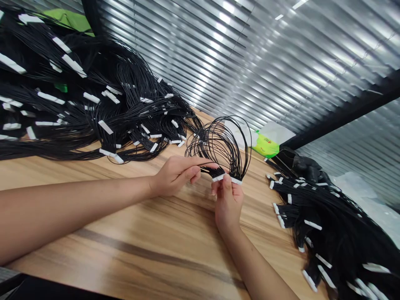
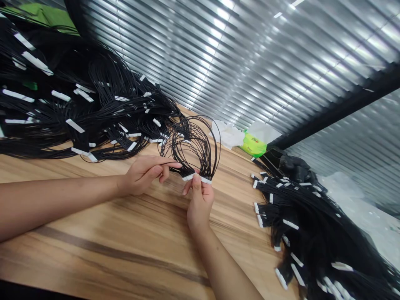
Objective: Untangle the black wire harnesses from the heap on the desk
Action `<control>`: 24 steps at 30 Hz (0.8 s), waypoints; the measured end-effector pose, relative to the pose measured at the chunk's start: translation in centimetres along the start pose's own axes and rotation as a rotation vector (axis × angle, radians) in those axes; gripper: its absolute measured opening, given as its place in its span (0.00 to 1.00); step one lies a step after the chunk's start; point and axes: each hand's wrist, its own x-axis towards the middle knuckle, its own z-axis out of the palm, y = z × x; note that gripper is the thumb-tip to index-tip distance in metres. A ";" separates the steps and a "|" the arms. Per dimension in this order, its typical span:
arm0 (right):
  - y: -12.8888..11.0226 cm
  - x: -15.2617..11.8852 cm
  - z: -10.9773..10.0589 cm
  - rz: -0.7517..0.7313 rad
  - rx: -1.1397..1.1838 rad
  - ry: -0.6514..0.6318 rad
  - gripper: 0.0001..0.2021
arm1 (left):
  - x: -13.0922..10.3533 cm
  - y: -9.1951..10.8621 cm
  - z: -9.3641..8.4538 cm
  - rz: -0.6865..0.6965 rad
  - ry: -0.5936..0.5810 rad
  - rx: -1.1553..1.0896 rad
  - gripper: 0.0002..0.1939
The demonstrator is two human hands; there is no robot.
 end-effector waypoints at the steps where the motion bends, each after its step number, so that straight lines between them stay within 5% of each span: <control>1: 0.0 0.0 0.0 0.000 -0.003 0.002 0.16 | 0.0 0.0 0.0 -0.005 0.001 -0.001 0.18; 24: 0.0 0.1 -0.1 0.002 -0.004 0.001 0.16 | 0.1 0.0 -0.2 -0.005 0.007 0.074 0.16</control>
